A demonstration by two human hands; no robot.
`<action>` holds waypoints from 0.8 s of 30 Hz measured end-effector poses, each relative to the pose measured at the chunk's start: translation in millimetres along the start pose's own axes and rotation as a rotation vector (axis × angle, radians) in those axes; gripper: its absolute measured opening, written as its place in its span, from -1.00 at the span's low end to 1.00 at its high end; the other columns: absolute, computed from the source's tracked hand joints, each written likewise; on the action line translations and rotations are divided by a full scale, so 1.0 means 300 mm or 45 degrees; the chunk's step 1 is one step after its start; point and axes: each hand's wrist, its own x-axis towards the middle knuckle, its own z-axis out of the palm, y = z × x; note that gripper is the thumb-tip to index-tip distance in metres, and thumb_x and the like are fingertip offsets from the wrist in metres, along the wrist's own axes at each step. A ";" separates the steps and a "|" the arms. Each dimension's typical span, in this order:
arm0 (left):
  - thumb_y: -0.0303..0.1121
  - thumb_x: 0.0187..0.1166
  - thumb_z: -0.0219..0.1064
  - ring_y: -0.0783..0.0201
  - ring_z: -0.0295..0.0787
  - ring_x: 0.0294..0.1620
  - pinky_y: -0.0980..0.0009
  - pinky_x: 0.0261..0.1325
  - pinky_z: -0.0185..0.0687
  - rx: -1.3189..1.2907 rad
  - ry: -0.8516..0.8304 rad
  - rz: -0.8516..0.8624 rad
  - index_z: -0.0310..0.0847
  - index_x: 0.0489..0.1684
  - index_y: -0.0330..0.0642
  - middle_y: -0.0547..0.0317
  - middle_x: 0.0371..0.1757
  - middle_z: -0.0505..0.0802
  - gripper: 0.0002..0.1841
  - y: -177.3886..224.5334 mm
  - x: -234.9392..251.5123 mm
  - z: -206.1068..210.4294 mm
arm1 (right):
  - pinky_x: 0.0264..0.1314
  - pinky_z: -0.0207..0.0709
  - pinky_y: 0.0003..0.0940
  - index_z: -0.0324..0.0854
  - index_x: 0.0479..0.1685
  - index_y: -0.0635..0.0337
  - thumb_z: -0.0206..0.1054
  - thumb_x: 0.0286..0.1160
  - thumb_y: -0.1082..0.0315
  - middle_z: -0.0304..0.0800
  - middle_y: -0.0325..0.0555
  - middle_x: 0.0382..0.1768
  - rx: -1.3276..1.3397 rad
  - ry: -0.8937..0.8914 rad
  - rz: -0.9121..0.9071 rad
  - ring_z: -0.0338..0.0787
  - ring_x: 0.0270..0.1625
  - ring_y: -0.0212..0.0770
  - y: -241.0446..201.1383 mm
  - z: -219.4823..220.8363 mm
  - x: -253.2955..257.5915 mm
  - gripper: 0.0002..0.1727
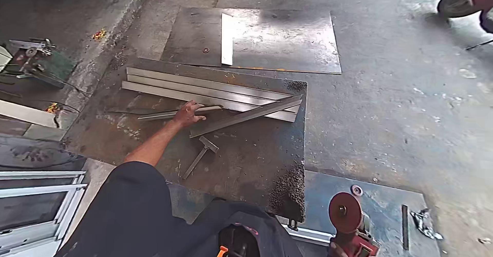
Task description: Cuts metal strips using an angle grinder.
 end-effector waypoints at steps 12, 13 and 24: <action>-0.28 0.39 0.55 -0.33 0.61 0.47 -0.17 0.44 0.59 0.164 -0.370 0.154 0.38 0.66 -0.24 -0.40 0.49 0.59 -0.25 0.463 0.164 0.215 | 0.04 0.76 -0.12 0.51 0.26 0.47 0.65 0.00 0.33 0.81 0.11 -0.11 0.082 0.186 -0.002 0.85 -0.12 -0.18 0.034 -0.008 -0.103 -0.27; -0.32 0.36 0.54 -0.32 0.63 0.46 -0.17 0.42 0.61 0.183 -0.370 0.141 0.39 0.65 -0.26 -0.41 0.49 0.60 -0.24 0.472 0.168 0.214 | 0.03 0.77 -0.14 0.51 0.26 0.46 0.65 0.00 0.34 0.81 0.10 -0.12 0.094 0.193 0.006 0.85 -0.13 -0.19 0.038 -0.012 -0.111 -0.28; -0.05 0.15 0.75 -0.11 0.71 0.40 -0.18 0.51 0.53 -0.262 -0.619 -0.116 0.38 0.63 -0.12 -0.20 0.36 0.76 -0.06 0.678 0.121 0.145 | -0.15 0.82 -0.25 0.59 0.14 0.29 0.68 -0.21 0.22 0.86 -0.11 -0.25 0.320 0.189 -0.029 0.88 -0.26 -0.28 0.270 -0.122 -0.118 -0.27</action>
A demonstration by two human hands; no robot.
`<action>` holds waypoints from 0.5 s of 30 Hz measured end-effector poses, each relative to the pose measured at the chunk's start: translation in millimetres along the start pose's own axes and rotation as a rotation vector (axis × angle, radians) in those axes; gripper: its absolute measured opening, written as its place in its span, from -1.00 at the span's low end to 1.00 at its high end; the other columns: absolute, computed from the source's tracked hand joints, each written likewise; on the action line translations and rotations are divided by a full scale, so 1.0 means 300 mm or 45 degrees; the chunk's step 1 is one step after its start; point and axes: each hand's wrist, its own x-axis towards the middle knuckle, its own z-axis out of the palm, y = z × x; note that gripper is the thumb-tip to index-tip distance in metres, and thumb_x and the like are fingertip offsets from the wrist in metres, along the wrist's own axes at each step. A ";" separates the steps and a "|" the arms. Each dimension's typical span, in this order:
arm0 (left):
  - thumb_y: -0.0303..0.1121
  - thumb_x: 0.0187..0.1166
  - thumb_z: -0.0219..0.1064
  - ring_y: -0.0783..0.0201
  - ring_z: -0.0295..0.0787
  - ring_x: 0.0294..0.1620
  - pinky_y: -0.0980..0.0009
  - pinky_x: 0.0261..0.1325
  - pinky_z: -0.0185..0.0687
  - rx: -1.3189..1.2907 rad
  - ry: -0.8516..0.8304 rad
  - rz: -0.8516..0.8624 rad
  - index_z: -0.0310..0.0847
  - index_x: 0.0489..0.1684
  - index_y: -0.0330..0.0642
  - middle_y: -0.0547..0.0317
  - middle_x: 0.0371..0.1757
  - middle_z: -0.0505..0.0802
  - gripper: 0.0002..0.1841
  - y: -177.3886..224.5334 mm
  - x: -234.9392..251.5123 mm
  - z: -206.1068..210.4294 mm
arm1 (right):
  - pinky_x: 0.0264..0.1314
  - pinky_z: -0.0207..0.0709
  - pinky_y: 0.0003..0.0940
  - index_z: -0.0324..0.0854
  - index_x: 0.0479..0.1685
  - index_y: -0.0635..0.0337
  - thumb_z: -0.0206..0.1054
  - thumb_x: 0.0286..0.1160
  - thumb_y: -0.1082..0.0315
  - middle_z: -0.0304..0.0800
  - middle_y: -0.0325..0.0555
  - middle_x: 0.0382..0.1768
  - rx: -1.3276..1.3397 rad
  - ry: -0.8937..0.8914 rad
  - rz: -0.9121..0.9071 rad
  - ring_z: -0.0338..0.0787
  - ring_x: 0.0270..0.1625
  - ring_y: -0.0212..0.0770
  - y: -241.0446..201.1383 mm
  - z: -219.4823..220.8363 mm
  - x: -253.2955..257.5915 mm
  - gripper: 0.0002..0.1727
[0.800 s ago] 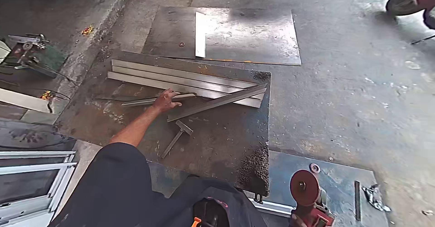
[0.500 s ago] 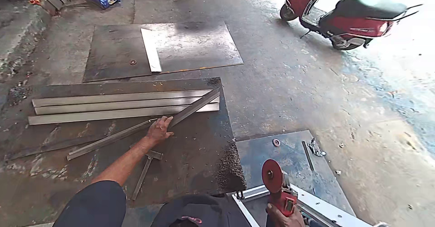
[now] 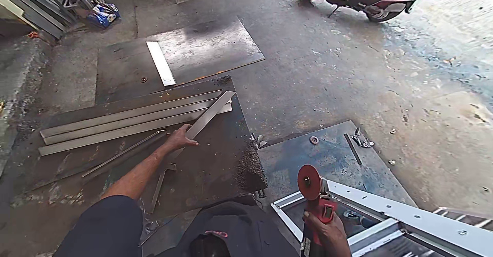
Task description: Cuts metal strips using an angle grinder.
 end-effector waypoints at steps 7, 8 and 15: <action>-0.10 0.13 0.58 0.15 0.86 0.14 -0.05 0.29 0.70 -0.049 0.059 0.023 0.74 0.32 -0.02 0.10 0.11 0.91 -0.37 0.148 -0.203 0.373 | -0.19 0.82 -0.20 0.63 0.11 0.21 0.69 -0.28 0.05 0.87 -0.15 -0.26 -0.036 -0.022 -0.014 0.88 -0.28 -0.27 0.123 -0.117 0.046 -0.23; -0.09 0.11 0.58 0.19 0.87 0.12 -0.02 0.28 0.72 -0.073 0.085 0.025 0.78 0.26 -0.01 0.13 0.07 0.92 -0.41 0.164 -0.224 0.433 | -0.18 0.82 -0.20 0.64 0.11 0.20 0.68 -0.27 0.05 0.87 -0.15 -0.26 -0.045 -0.027 -0.018 0.88 -0.28 -0.28 0.137 -0.132 0.055 -0.24; -0.01 0.09 0.64 0.19 0.80 0.17 0.18 0.36 0.67 -0.009 0.252 0.101 0.83 0.20 -0.07 0.06 0.10 0.88 -0.38 0.252 -0.343 0.694 | -0.17 0.80 -0.21 0.61 0.17 0.20 0.67 -0.25 0.01 0.85 -0.15 -0.22 -0.083 -0.068 -0.005 0.86 -0.25 -0.30 0.150 -0.190 0.106 -0.20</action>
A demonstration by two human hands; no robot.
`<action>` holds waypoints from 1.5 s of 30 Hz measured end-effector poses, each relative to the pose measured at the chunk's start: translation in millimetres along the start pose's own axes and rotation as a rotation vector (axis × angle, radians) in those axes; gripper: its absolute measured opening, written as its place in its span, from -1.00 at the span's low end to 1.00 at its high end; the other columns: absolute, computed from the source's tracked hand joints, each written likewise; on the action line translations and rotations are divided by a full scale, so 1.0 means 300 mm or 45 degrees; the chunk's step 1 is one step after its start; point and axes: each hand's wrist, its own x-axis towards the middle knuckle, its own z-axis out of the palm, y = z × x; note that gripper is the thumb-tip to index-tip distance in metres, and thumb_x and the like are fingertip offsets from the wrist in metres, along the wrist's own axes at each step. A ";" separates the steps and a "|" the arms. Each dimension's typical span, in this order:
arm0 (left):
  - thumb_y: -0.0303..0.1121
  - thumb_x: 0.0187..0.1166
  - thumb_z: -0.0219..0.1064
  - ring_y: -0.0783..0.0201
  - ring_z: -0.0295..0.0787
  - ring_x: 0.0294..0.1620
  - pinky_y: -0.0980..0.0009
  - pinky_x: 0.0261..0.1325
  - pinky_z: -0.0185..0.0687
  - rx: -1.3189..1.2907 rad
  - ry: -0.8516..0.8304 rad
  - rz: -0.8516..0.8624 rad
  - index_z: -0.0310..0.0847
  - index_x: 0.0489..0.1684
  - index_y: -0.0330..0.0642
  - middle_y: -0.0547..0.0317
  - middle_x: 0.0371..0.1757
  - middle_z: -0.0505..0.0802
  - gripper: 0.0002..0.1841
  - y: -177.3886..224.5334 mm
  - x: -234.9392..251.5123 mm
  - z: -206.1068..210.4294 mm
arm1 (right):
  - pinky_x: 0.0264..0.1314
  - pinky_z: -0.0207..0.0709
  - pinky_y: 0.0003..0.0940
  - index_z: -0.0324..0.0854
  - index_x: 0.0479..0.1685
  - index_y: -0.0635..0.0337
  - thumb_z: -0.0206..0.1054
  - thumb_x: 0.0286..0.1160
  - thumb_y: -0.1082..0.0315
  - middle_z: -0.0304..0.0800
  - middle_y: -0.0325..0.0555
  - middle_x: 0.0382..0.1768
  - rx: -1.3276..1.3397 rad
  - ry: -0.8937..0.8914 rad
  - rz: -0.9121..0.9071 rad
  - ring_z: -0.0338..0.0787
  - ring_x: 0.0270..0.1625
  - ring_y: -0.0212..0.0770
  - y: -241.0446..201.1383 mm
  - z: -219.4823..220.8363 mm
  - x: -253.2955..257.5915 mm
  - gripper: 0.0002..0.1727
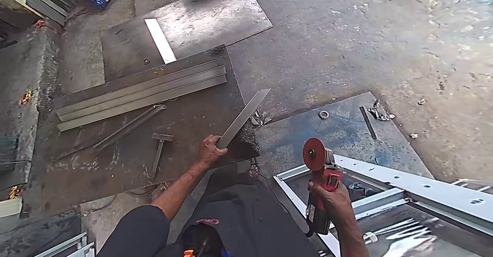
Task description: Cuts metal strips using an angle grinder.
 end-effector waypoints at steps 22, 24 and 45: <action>0.32 0.31 0.50 0.21 0.81 0.04 0.24 0.20 0.74 -0.213 0.071 0.334 0.75 0.31 -0.11 0.04 0.07 0.85 -0.24 0.090 0.332 0.105 | -0.04 0.78 -0.24 0.63 0.16 0.15 0.69 -0.22 0.00 0.86 -0.21 -0.21 -0.210 -0.103 0.015 0.86 -0.17 -0.34 -0.220 0.197 0.224 -0.23; 0.37 0.27 0.48 0.16 0.82 0.09 0.16 0.23 0.74 -0.157 0.026 0.296 0.72 0.37 -0.06 0.02 0.12 0.84 -0.19 0.126 0.367 0.115 | -0.04 0.78 -0.26 0.63 0.16 0.15 0.68 -0.22 0.00 0.86 -0.22 -0.21 -0.223 -0.119 0.017 0.86 -0.18 -0.36 -0.253 0.223 0.252 -0.22; 0.51 0.35 0.23 0.17 0.82 -0.16 0.10 -0.18 0.74 0.016 0.021 0.221 0.69 0.52 0.32 0.12 -0.02 0.85 -0.21 0.132 0.404 0.134 | 0.12 0.72 -0.27 0.57 0.28 0.16 0.66 -0.12 -0.10 0.83 -0.20 -0.07 -0.459 -0.344 0.009 0.82 -0.03 -0.37 -0.371 0.421 0.541 -0.15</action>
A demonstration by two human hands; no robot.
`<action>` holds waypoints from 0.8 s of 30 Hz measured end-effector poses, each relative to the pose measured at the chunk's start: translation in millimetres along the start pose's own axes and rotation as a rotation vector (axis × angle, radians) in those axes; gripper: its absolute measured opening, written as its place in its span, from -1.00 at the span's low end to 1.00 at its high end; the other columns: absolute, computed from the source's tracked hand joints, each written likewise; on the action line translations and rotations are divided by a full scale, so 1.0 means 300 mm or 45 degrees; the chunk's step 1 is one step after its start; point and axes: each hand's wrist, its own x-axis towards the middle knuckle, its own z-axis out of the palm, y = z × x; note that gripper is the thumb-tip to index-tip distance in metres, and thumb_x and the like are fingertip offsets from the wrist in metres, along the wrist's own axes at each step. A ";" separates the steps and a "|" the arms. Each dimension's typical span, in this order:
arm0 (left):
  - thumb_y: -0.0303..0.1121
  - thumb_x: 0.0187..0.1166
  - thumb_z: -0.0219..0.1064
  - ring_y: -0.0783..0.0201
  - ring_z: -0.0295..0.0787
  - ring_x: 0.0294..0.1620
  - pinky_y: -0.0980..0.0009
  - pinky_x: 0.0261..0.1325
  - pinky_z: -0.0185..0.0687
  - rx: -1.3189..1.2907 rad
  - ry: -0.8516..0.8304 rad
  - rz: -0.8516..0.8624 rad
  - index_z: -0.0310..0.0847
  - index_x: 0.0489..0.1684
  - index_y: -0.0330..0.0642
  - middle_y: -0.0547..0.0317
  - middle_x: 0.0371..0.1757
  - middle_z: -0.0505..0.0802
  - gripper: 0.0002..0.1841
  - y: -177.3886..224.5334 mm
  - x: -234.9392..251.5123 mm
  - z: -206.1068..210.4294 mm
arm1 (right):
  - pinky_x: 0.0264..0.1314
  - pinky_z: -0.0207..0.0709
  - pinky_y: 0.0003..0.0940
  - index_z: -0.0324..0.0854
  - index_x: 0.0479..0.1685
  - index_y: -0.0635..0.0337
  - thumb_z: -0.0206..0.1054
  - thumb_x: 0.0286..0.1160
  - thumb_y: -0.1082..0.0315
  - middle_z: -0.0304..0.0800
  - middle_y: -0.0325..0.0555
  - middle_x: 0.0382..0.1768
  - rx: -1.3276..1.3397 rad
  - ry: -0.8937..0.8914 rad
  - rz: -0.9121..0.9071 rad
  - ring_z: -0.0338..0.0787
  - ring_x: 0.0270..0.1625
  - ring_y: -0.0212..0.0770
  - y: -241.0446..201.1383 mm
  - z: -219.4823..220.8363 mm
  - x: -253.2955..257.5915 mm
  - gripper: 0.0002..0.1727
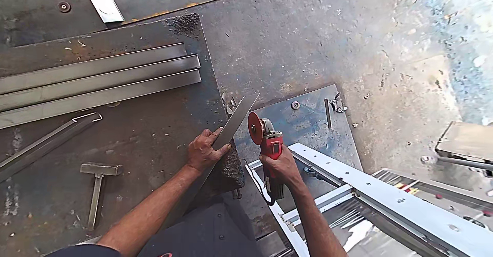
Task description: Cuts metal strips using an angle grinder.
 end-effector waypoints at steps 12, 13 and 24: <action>0.51 0.36 0.23 0.17 0.81 -0.18 0.11 -0.20 0.72 0.006 0.007 0.007 0.68 0.52 0.32 0.11 -0.04 0.84 -0.22 -0.002 -0.002 0.002 | 0.12 0.70 -0.26 0.57 0.30 0.17 0.64 -0.11 -0.11 0.83 -0.19 -0.06 -0.083 -0.026 -0.021 0.82 -0.03 -0.36 -0.012 -0.005 0.024 -0.14; 0.51 0.35 0.23 0.17 0.81 -0.18 0.11 -0.20 0.72 0.005 0.006 0.006 0.68 0.52 0.32 0.12 -0.04 0.84 -0.22 -0.001 -0.002 0.003 | 0.12 0.70 -0.26 0.57 0.30 0.17 0.64 -0.10 -0.11 0.82 -0.18 -0.06 -0.087 -0.028 -0.019 0.82 -0.03 -0.36 -0.012 -0.004 0.023 -0.15; 0.51 0.36 0.22 0.17 0.80 -0.18 0.11 -0.22 0.71 0.017 0.009 0.011 0.69 0.51 0.32 0.12 -0.06 0.84 -0.22 -0.001 -0.002 0.003 | 0.11 0.70 -0.27 0.55 0.30 0.20 0.65 -0.10 -0.10 0.82 -0.18 -0.07 -0.080 -0.036 -0.012 0.82 -0.05 -0.37 -0.022 -0.004 0.029 -0.14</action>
